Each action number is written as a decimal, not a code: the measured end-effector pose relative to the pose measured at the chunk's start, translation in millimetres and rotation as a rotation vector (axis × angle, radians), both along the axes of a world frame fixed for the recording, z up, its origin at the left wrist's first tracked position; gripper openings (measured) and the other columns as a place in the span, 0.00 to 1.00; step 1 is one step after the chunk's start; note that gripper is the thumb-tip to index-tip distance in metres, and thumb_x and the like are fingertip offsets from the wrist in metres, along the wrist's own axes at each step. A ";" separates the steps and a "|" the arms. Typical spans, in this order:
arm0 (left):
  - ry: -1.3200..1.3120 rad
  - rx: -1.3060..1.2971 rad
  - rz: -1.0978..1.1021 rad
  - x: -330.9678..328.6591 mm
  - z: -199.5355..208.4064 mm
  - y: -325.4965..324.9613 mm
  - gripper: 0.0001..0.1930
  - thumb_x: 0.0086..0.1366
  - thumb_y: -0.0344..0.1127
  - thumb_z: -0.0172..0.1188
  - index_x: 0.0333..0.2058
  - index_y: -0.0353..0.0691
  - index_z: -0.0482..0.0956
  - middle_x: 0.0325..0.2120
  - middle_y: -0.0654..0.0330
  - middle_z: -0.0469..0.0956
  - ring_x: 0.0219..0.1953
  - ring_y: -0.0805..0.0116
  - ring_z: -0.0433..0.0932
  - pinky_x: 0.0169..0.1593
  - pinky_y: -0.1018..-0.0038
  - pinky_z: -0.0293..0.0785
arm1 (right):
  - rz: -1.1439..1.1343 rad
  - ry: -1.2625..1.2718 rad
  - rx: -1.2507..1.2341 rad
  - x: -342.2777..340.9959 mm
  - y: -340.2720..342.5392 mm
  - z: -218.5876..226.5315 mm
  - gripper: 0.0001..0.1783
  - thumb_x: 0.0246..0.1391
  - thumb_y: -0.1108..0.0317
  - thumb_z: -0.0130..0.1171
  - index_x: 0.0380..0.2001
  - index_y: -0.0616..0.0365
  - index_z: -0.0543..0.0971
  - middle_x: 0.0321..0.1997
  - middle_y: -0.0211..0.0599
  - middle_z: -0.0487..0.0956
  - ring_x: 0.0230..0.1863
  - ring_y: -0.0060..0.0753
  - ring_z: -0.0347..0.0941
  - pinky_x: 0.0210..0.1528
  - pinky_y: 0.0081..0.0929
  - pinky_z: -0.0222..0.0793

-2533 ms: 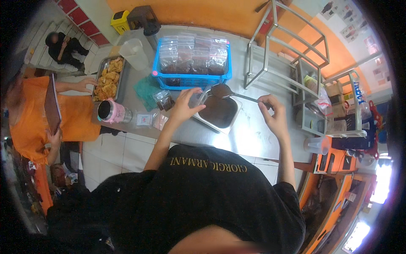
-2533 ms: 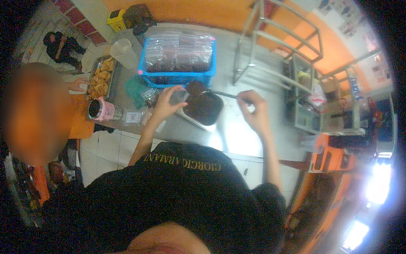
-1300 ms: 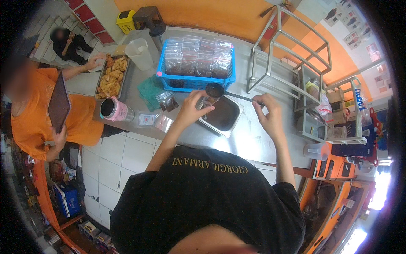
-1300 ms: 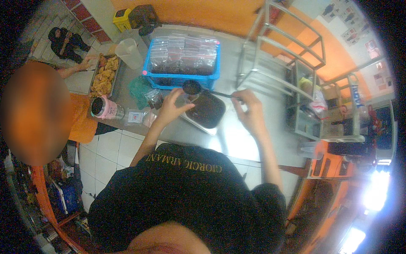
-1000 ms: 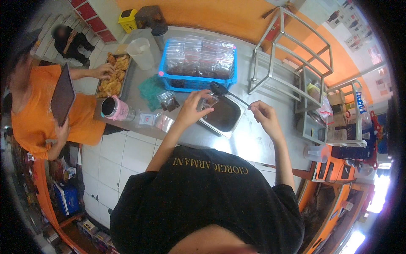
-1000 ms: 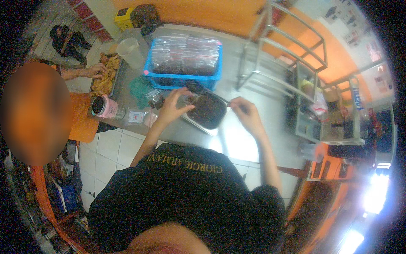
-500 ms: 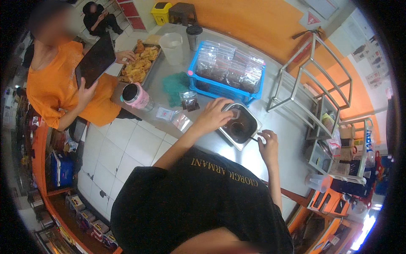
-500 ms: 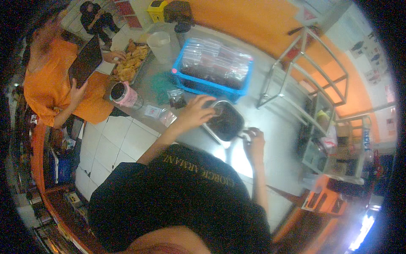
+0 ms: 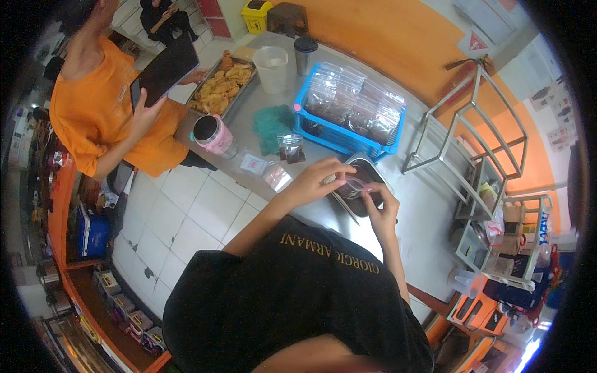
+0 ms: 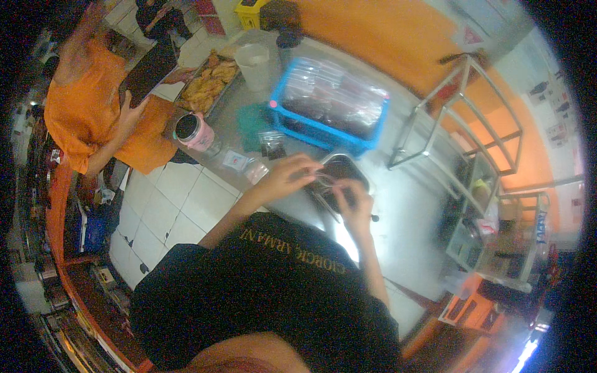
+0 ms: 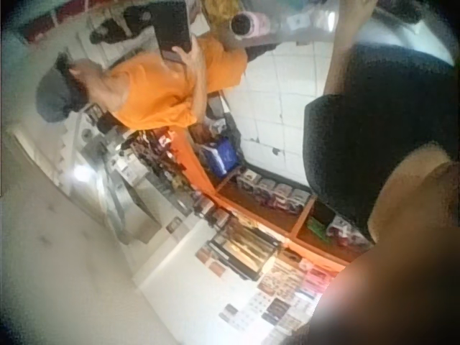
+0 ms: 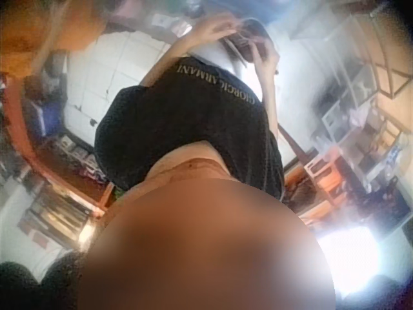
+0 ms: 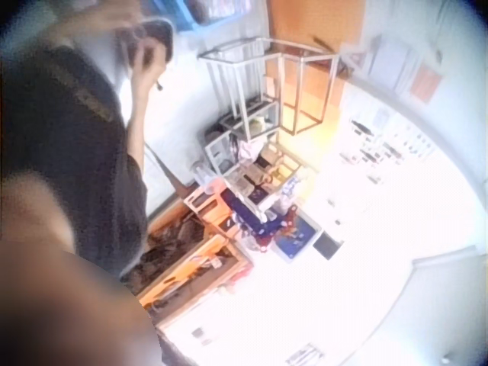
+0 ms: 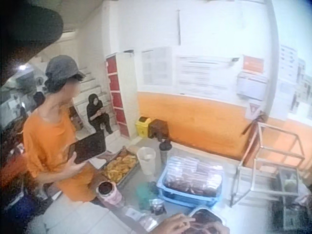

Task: The person scoops a dark viscous substance from a metal container into small clear plastic bags using a ladle, then seals each bag and places it into a blue basket. The process is repeated continuously throughout the clip.

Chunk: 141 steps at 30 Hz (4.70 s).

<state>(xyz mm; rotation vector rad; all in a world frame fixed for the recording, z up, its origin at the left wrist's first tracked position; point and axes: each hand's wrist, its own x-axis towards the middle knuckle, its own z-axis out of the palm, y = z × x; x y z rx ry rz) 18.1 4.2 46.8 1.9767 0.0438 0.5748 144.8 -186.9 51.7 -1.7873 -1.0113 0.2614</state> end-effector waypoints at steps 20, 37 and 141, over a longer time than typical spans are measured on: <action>-0.051 -0.121 0.134 -41.7 17.9 28.6 0.18 0.62 0.30 0.63 0.52 0.44 0.80 0.35 0.62 0.80 0.38 0.70 0.79 0.45 0.71 0.74 | 0.213 -0.181 0.113 -26.2 62.6 6.8 0.05 0.47 0.76 0.63 0.27 0.64 0.76 0.29 0.39 0.78 0.31 0.36 0.75 0.36 0.27 0.69; -0.020 -0.008 0.172 -74.6 7.1 47.4 0.20 0.60 0.28 0.61 0.53 0.43 0.80 0.32 0.57 0.79 0.37 0.63 0.79 0.44 0.68 0.74 | 0.341 -0.107 0.101 -57.7 112.8 2.3 0.06 0.44 0.76 0.64 0.28 0.62 0.78 0.29 0.43 0.77 0.32 0.45 0.76 0.38 0.35 0.72; 0.062 -0.130 0.304 5.0 -29.2 -20.5 0.40 0.55 0.46 0.73 0.59 0.41 0.58 0.54 0.46 0.67 0.56 0.49 0.72 0.57 0.59 0.69 | -0.104 -0.038 -0.221 16.0 27.1 -2.7 0.18 0.48 0.87 0.56 0.41 0.61 0.68 0.35 0.39 0.78 0.32 0.30 0.80 0.32 0.27 0.77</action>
